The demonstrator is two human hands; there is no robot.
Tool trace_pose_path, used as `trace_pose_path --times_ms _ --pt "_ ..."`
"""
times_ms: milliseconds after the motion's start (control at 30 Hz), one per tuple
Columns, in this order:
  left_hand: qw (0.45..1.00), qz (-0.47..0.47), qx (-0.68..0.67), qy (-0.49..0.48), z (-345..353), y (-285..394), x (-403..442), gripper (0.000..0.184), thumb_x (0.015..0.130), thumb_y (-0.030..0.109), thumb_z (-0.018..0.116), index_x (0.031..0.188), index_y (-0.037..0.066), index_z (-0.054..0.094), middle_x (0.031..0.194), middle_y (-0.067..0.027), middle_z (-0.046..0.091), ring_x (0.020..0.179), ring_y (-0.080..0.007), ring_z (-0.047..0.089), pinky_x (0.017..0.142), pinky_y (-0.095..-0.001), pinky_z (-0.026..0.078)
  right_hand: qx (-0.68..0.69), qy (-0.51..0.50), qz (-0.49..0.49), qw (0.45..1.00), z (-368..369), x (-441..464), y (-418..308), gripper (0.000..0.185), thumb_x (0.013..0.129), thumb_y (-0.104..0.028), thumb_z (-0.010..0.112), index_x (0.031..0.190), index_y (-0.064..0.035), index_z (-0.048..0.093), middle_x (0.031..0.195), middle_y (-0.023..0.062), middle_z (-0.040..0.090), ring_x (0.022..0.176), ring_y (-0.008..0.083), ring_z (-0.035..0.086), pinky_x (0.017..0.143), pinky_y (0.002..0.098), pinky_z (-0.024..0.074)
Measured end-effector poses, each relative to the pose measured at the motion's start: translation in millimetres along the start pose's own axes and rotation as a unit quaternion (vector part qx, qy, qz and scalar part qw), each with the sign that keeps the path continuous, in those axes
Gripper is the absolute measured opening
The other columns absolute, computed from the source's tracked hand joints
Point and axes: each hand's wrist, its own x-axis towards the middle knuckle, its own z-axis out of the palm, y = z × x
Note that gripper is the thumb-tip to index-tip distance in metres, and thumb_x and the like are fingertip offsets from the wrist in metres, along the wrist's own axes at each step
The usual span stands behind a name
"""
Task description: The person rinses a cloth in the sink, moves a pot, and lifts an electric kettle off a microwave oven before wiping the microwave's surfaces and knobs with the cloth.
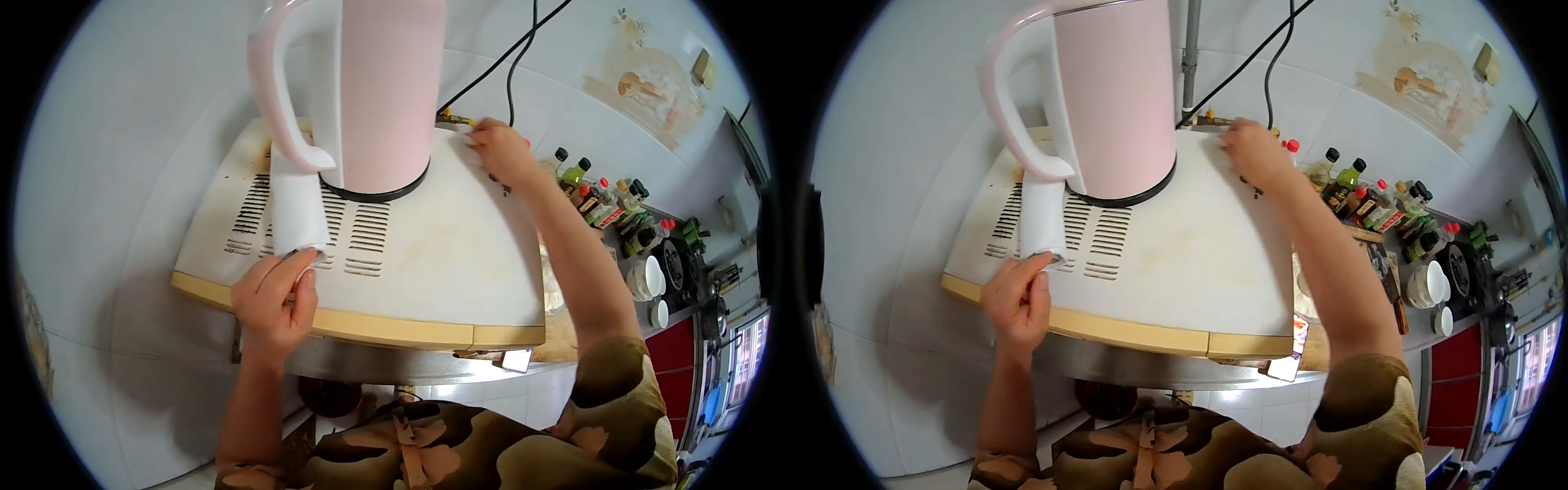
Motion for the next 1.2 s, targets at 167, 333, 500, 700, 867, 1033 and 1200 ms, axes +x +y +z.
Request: trace_pose_path --times_ms 167,333,500,700,867,1033,1200 --pt "1.0 0.002 0.002 0.008 -1.0 -0.3 -1.0 0.021 0.08 -0.006 0.061 0.099 -0.001 0.07 0.062 -0.0046 0.051 0.049 -0.0139 0.041 0.046 -0.027 0.032 0.084 -0.036 -0.048 0.995 -14.4 -10.7 -59.1 0.021 0.087 -0.007 0.061 0.104 -0.004 0.072 0.111 0.0138 0.065 0.103 0.0315 0.062 0.089 0.0372 0.0496" --pt "1.0 -0.002 -0.001 0.012 0.5 1.3 0.4 0.02 0.081 -0.006 0.061 0.098 -0.002 0.07 0.062 -0.0051 0.052 0.05 -0.0149 0.043 0.046 -0.0271 0.032 0.014 -0.014 0.058 0.998 -29.7 -33.0 2.1 0.018 0.085 -0.004 0.061 0.098 -0.0032 0.074 0.1 0.0121 0.067 0.097 0.0322 0.063 0.083 0.0382 0.0516" --pt "1.0 -0.005 0.03 -0.007 -2.8 2.5 1.1 0.023 0.075 -0.003 0.067 0.097 0.001 0.071 0.066 -0.0069 0.056 0.05 -0.0193 0.05 0.047 -0.0296 0.04 0.044 0.031 -0.031 0.998 -26.2 -48.7 -31.1 0.018 0.083 -0.003 0.062 0.097 -0.0043 0.074 0.1 0.0131 0.066 0.097 0.034 0.062 0.084 0.0403 0.0509" --pt "1.0 -0.012 0.022 -0.001 -3.1 1.7 -0.1 0.022 0.074 -0.002 0.068 0.096 0.002 0.071 0.066 -0.0063 0.057 0.05 -0.0198 0.051 0.047 -0.0307 0.041 0.05 0.016 0.003 0.999 -60.2 -115.7 -54.3 0.02 0.081 0.0 0.065 0.098 -0.0045 0.074 0.097 0.011 0.066 0.092 0.0312 0.063 0.08 0.0381 0.0526" --pt "1.0 0.003 0.027 -0.001 -2.9 4.0 2.7 0.02 0.075 0.0 0.069 0.094 0.003 0.071 0.067 -0.0061 0.058 0.051 -0.0197 0.053 0.047 -0.0312 0.043 0.122 0.018 -0.013 0.992 -55.4 -97.9 -89.0 0.019 0.083 0.0 0.064 0.099 -0.0033 0.074 0.1 0.0101 0.066 0.096 0.029 0.062 0.082 0.0373 0.0518" --pt "1.0 -0.02 0.005 -0.001 -3.6 6.4 3.1 0.018 0.076 0.0 0.068 0.093 0.003 0.071 0.069 -0.0069 0.06 0.051 -0.0206 0.055 0.048 -0.032 0.045 0.032 0.07 0.052 0.996 -49.6 -94.3 -56.1 0.017 0.085 -0.005 0.062 0.098 -0.0039 0.074 0.098 0.0125 0.066 0.097 0.0337 0.06 0.084 0.0396 0.0507" --pt "1.0 -0.02 0.002 0.02 -4.6 3.7 0.9 0.018 0.076 0.0 0.068 0.094 0.004 0.071 0.069 -0.007 0.06 0.051 -0.0208 0.055 0.048 -0.0319 0.045 0.084 0.038 -0.025 0.995 -63.4 -127.3 -112.8 0.024 0.079 0.002 0.065 0.1 -0.0053 0.074 0.097 0.0102 0.067 0.096 0.03 0.061 0.084 0.039 0.0514"
